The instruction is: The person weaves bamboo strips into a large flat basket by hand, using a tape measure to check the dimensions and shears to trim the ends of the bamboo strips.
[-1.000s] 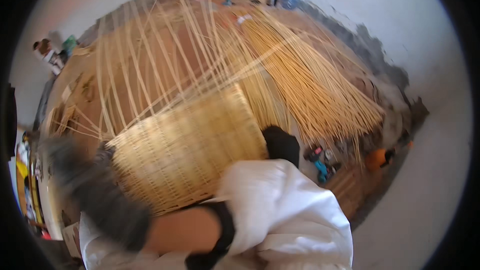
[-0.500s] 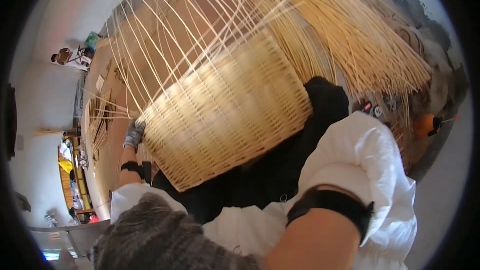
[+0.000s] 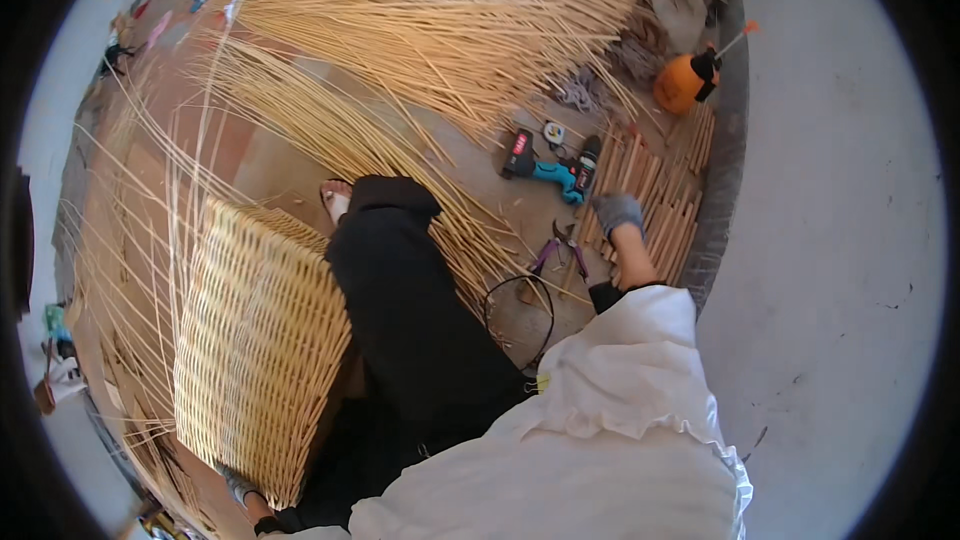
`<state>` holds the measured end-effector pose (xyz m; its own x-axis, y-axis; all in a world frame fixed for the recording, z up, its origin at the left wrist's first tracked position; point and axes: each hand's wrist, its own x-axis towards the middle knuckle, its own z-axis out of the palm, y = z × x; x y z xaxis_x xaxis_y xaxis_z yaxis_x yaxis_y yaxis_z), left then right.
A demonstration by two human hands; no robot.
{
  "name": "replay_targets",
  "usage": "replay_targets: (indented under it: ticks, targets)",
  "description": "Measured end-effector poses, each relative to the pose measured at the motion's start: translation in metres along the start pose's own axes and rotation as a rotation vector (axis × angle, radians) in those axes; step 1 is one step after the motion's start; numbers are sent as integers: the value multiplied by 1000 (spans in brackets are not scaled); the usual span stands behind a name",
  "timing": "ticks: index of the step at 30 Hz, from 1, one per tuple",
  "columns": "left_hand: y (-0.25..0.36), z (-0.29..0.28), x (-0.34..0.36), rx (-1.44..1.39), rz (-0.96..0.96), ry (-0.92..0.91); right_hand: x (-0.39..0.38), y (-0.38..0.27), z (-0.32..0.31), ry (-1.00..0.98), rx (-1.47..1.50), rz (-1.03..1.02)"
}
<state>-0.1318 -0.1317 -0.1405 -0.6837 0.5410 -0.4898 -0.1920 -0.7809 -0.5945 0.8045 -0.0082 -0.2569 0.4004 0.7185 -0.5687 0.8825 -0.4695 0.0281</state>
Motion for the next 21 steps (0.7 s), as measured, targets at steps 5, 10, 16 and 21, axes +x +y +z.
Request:
replay_targets:
  ticks: [5,10,16,21]
  targets:
    - [2,14,26,315,157,-180,-3,17,212,-357,-78,38]
    - [-24,7,10,620,215,-176,-60,-50,262,-400,121,264]
    - [-52,-7,-8,1823,337,-49,-71,-66,202,115,297,-87]
    - [-61,-13,-17,2312,368,10,-59,-131,188,508,180,-784]
